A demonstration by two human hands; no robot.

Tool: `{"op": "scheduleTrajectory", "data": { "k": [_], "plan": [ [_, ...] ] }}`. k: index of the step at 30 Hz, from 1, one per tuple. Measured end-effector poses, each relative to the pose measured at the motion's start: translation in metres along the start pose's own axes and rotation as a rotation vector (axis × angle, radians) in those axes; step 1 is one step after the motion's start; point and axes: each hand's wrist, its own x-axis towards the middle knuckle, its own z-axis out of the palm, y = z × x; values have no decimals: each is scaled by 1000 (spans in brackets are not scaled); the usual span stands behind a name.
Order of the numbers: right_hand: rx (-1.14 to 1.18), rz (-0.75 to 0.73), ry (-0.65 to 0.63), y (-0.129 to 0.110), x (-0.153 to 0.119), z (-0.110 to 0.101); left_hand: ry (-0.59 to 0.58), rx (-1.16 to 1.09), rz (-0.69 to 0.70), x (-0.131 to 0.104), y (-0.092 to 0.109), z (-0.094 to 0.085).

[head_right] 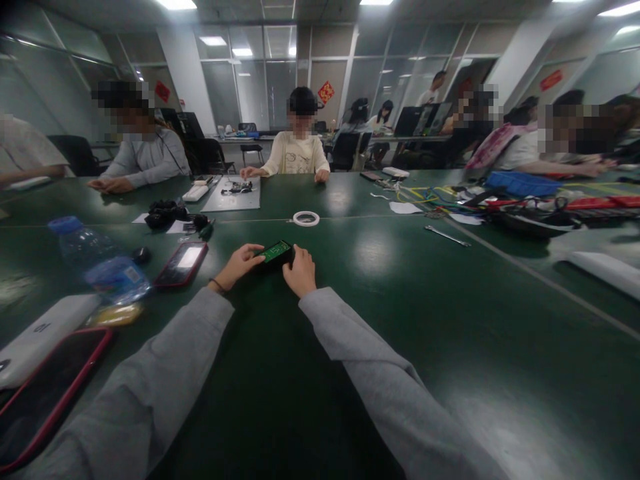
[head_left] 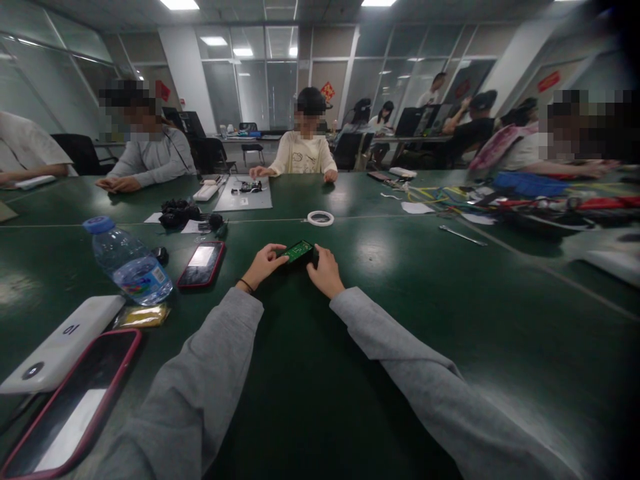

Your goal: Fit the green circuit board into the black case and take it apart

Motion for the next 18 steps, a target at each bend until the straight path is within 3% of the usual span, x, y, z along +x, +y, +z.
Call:
{"op": "scheduleTrajectory", "data": {
  "k": [10,18],
  "plan": [
    [363,71,-67,5,5,-5,-49,-92,-131,2,-3,0],
    [357,-104,61,-5,5,-9,-69,-25,-158,-4,10,3]
  ]
}}
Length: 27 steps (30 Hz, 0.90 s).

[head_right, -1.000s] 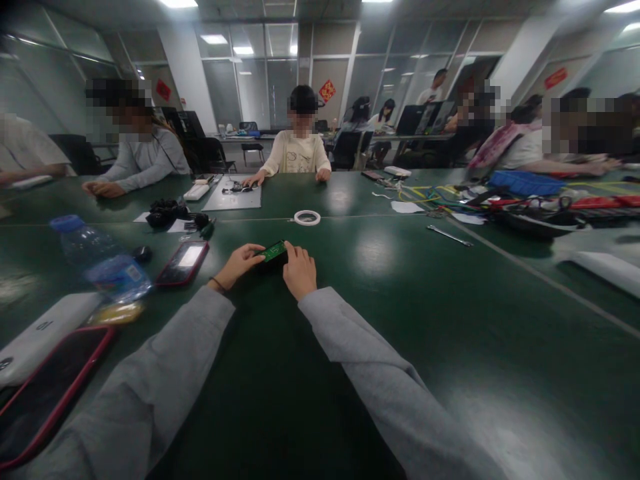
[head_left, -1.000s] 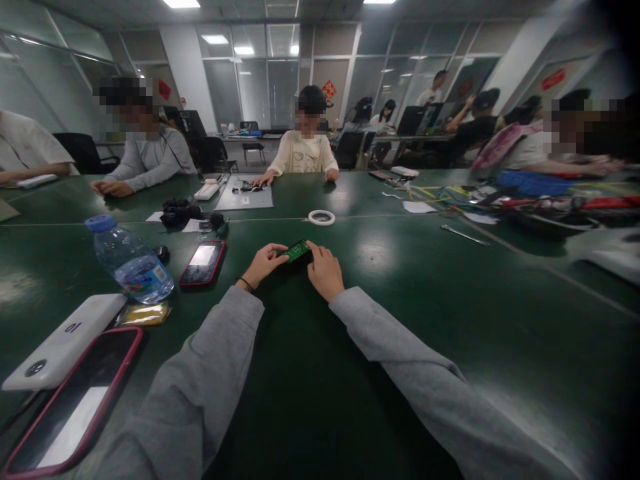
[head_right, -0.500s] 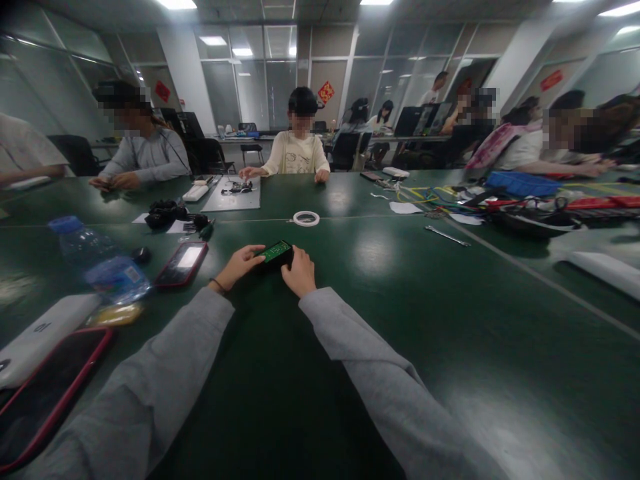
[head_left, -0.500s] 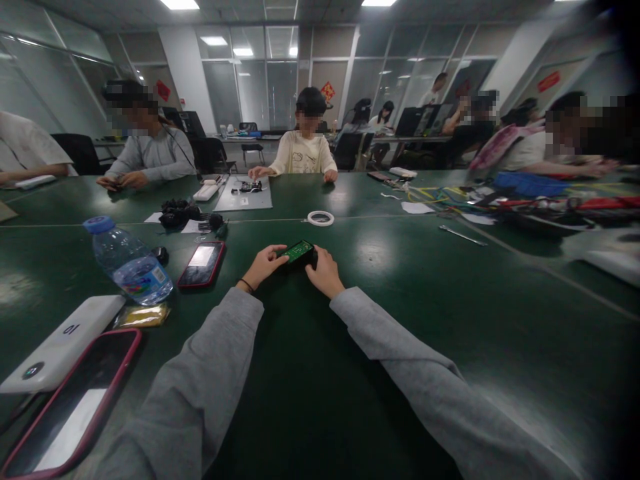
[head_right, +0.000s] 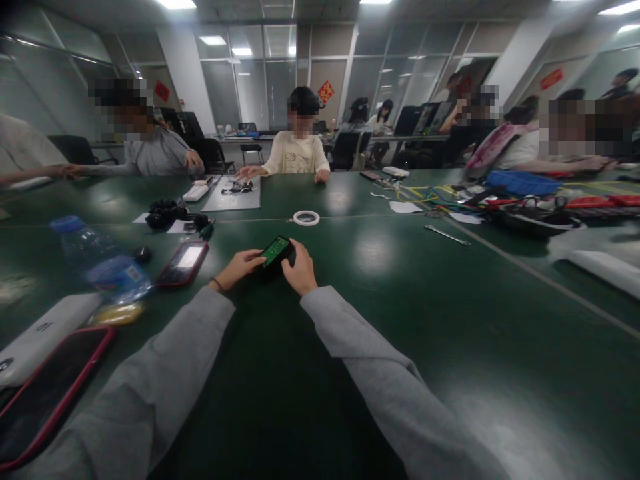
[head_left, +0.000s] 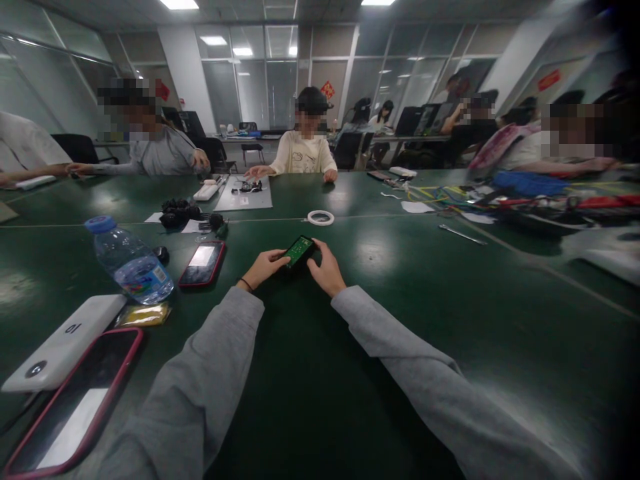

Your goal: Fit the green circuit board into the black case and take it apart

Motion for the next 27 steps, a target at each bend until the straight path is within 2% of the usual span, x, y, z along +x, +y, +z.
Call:
{"op": "scheduleTrajectory", "data": {
  "k": [5,13,18,22,27],
  "plan": [
    [-20,-96,-22,-6,-2,-2,-38,44,29,-1,2,-1],
    [59,-37,-95,0,-1,0,-77,-36,-41,1,1,-2],
    [71,-20,-148,4,-1,4,-104,-135,-38,3,1,-7],
    [69,-9,-188,9,-2,7,-100,-131,-55,3,0,-10],
    [75,-29,-202,8,-1,7,-181,-140,-67,4,0,-5]
  ]
}}
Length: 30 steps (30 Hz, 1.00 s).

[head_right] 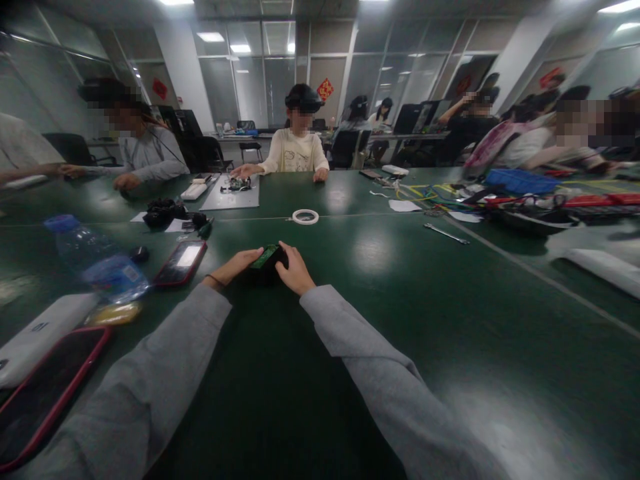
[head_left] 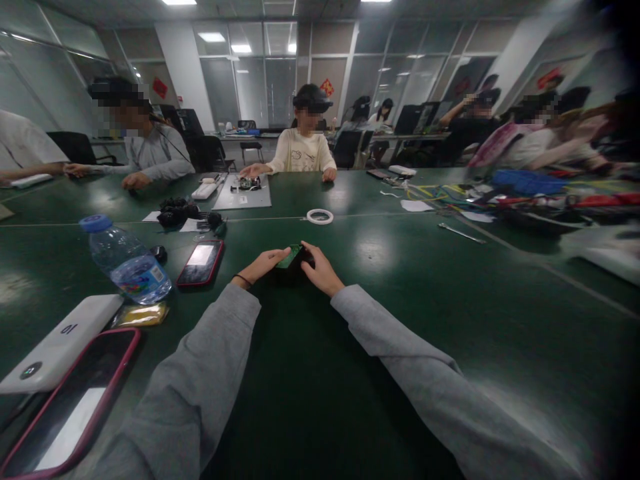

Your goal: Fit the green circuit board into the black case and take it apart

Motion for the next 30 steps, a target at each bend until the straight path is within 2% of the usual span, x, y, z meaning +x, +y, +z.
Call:
{"op": "scheduleTrajectory", "data": {
  "k": [5,11,17,23,30],
  "plan": [
    [-28,-8,-63,-7,-1,-4,-36,86,28,0,6,0],
    [-22,-19,-68,-8,-3,-2,66,135,-14,2,3,-6],
    [-18,49,-90,-14,-4,-1,130,-153,-66,-3,3,-7],
    [131,136,-109,-26,-7,-4,188,-410,62,-6,0,2],
    [92,117,-49,-23,-5,-4,115,-486,55,-2,-4,17]
  ]
}}
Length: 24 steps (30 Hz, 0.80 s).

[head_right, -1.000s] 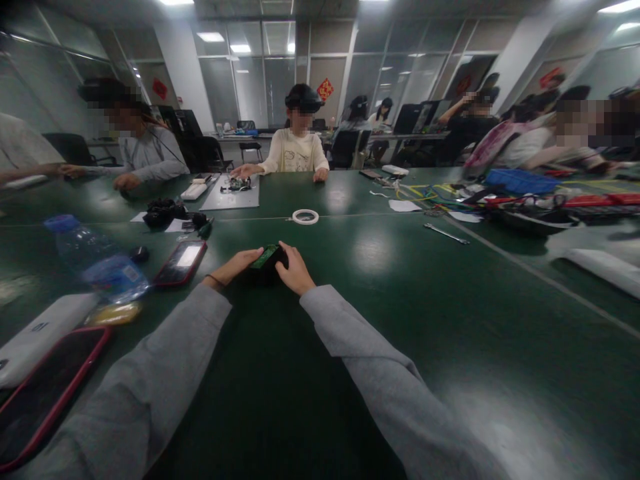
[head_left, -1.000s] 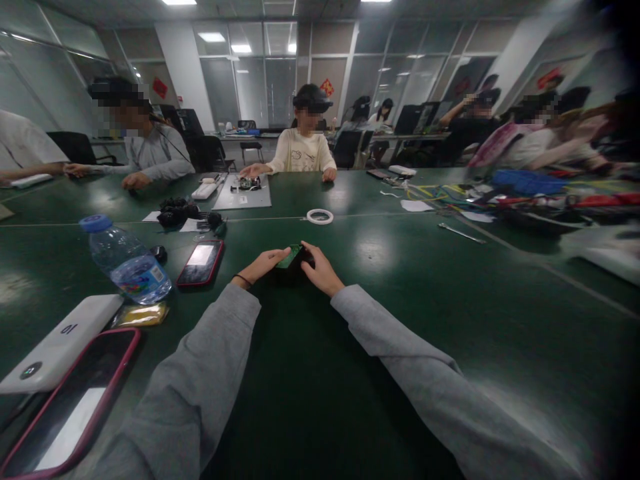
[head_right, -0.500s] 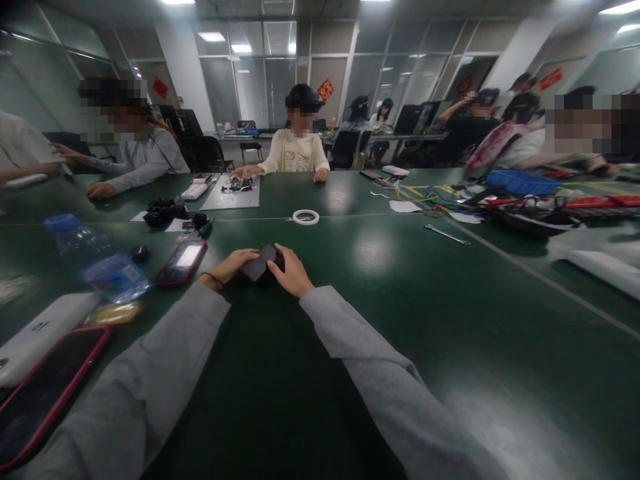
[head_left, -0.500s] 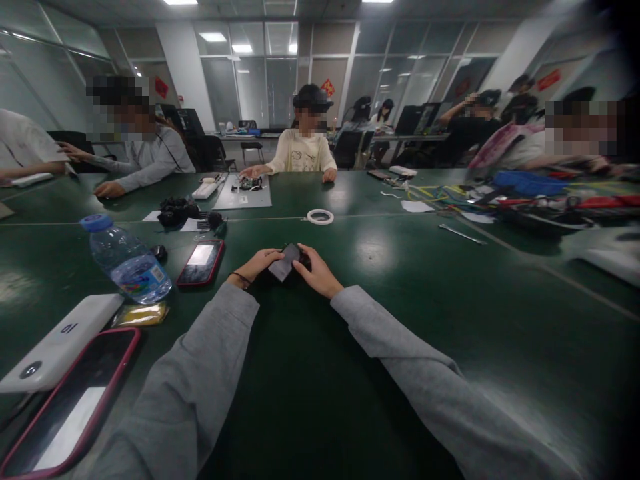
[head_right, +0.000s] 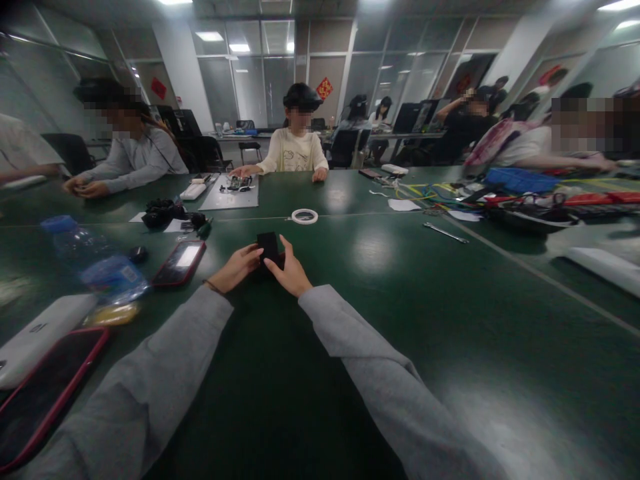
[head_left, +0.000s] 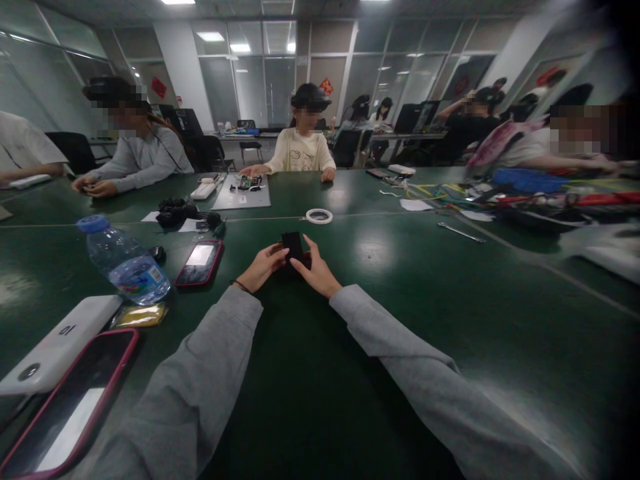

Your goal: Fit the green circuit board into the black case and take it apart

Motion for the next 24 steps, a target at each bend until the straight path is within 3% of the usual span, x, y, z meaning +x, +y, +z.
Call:
{"op": "scheduleTrajectory", "data": {
  "k": [9,17,24],
  "plan": [
    [-179,-197,95,-14,-4,-3,38,-64,-30,6,-3,-7],
    [-216,-183,207,-24,-8,-7,52,-115,-36,5,-1,-7],
    [-148,-87,361,-4,0,-6,38,-177,-78,7,2,-8]
  ]
}}
